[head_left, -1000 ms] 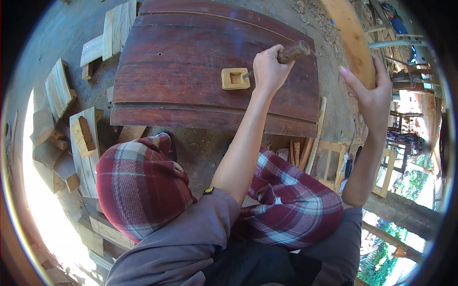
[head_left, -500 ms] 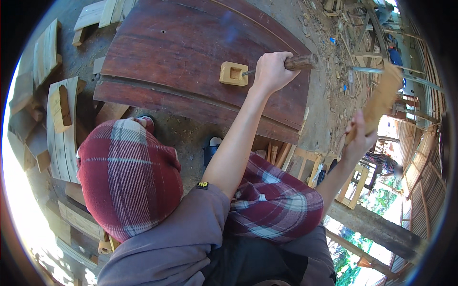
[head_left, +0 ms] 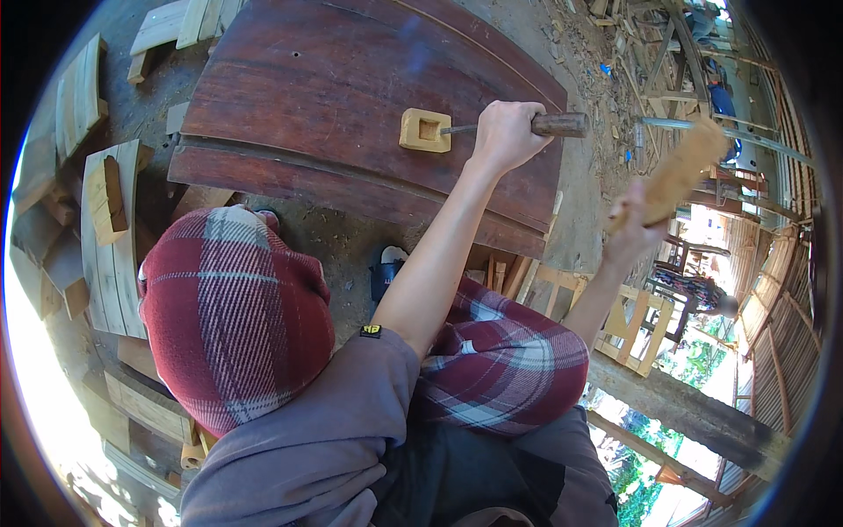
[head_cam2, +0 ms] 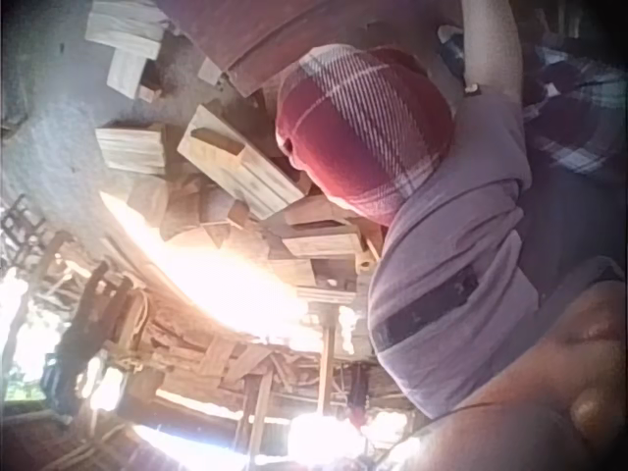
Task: Chiseling and brushing a small wooden piece in a workshop.
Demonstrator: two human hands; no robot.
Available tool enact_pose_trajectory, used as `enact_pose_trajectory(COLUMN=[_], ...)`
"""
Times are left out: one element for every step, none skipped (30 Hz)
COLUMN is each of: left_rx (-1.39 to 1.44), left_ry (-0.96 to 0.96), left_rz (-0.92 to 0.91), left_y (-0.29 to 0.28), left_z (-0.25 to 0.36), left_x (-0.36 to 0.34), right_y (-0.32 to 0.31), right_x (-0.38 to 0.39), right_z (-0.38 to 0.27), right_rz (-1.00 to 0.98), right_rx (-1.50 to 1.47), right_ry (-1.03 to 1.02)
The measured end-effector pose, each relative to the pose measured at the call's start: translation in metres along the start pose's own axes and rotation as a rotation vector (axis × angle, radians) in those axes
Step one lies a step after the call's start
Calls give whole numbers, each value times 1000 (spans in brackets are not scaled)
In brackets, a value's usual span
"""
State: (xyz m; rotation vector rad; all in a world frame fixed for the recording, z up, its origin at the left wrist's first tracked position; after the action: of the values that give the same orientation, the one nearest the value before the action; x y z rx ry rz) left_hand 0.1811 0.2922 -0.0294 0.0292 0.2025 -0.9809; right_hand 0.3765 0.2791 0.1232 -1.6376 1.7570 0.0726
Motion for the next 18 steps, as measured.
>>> enact_pose_trajectory(left_rx=[1,2,4,1,-6,-14,-17,-48,-79,-77,-30,18,18,7,-3,-1,10,21], left_ry=[0,-16,-32,-38,-38,-38,-50,-31,-12,-9,-7,-7,-10,25,60,57,28,-1], left_rz=[-1,6,13,20,3,-14,-7,-12,-17,-23,-14,-7,-11,-7,-2,-3,-13,-23], left_y=[1,0,0,-1,0,1,0,1,1,1,0,-1,-2,-3,-4,-4,-5,-6], left_z=[-2,-6,-9,-9,-7,-6,-8,-7,-6,-2,3,8,11,17,24,24,22,20], left_x=[0,0,-1,0,0,0,2,1,2,1,1,0,-1,-4,-5,-6,-6,-6], right_y=[23,42,40,36,32,27,10,-4,-4,-3,-3,0,-2,3,8,12,14,15], right_x=[4,12,12,8,6,2,-3,-4,-2,0,2,4,4,3,3,4,7,10], right_z=[-3,-4,-1,6,12,8,-3,-8,-11,-17,-21,-19,-12,-8,-7,-6,-9,-12], right_rz=[-164,-329,-329,-311,-292,-301,-164,-17,-19,-14,-8,-42,-41,-110,-180,-182,-183,-171], right_rx=[245,491,492,463,434,431,268,108,106,70,35,130,133,233,333,290,292,227], right_ry=[-159,-317,-317,-247,-176,-176,-86,6,11,-33,-77,-98,-93,-153,-213,-186,-185,-130])
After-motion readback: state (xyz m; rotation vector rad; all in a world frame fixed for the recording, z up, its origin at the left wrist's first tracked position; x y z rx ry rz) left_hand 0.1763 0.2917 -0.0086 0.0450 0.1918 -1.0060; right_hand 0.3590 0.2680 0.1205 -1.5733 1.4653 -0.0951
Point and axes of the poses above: each hand's wrist, its own x-axis away from the middle knuckle, its own y-axis out of the palm, z = x × y, the point moved 8 cm from there along -x, towards the middle knuckle, and after that the axes turned 5 degrees about -y, right-handed, at the moved point
